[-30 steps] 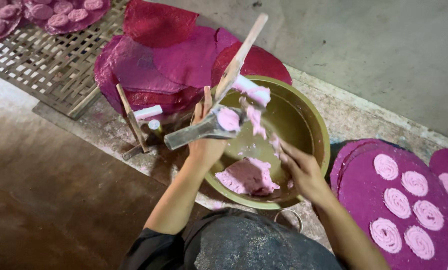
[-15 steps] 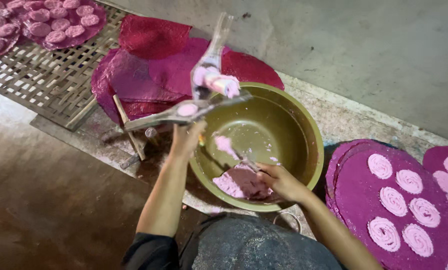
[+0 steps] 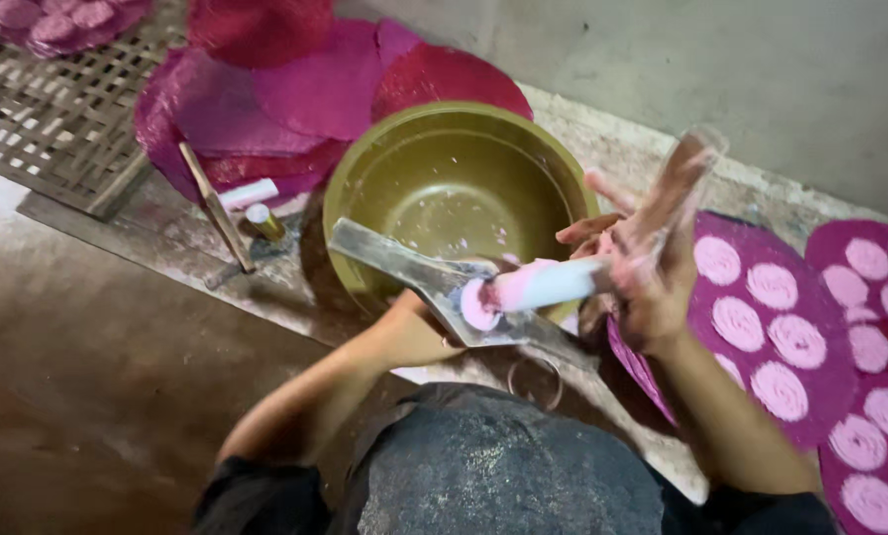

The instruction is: The person sits at a workbench and uses a hand-held wooden extruder to pipe pink paste into spiral rosettes on round magenta boards. They reload paste from a large bowl, wipe the extruder nozzle, press rosettes onto the boards, and stack finished boards aside.

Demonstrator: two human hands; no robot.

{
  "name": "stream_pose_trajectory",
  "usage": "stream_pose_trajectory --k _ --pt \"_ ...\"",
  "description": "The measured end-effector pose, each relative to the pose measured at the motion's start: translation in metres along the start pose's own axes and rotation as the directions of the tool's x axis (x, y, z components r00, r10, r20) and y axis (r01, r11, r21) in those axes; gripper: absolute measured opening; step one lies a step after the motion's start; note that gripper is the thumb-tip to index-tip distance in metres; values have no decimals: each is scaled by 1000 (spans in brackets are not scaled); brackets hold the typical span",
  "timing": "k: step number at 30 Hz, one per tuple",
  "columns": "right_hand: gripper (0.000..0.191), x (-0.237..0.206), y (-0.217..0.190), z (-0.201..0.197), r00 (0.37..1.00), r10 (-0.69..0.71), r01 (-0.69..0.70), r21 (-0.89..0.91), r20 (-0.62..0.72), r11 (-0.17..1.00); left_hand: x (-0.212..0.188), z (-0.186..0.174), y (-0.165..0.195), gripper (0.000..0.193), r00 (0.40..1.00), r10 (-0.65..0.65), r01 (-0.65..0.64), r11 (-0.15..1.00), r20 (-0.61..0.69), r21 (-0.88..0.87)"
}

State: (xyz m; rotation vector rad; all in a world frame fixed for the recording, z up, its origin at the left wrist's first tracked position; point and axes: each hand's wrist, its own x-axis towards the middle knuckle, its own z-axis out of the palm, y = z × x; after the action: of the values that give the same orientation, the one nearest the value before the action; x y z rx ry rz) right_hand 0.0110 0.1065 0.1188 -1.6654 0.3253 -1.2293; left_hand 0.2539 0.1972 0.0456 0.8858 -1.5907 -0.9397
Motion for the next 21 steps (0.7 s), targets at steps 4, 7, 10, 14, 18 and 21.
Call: stream_pose_trajectory --k 4,7,10,14,18,21 --pt "43 -29 -26 -20 888 -298 424 -369 352 827 10 17 44 42 997 -1 -24 946 75 322" --pt "36 -54 -35 -24 768 -448 631 -417 458 654 16 49 64 36 980 -85 46 976 180 211" --pt "36 -83 -49 -27 833 -352 543 -508 426 668 26 78 64 32 943 -134 101 988 304 120" --pt "59 -109 -73 -63 945 -88 286 -667 315 688 54 113 46 37 888 -135 115 991 440 71" --pt "106 -119 -93 -167 800 453 -365 -281 392 888 90 155 32 74 901 -249 248 968 354 49" --pt "118 -142 -86 -226 489 720 -767 -150 493 624 122 183 24 53 879 -186 171 982 439 76"
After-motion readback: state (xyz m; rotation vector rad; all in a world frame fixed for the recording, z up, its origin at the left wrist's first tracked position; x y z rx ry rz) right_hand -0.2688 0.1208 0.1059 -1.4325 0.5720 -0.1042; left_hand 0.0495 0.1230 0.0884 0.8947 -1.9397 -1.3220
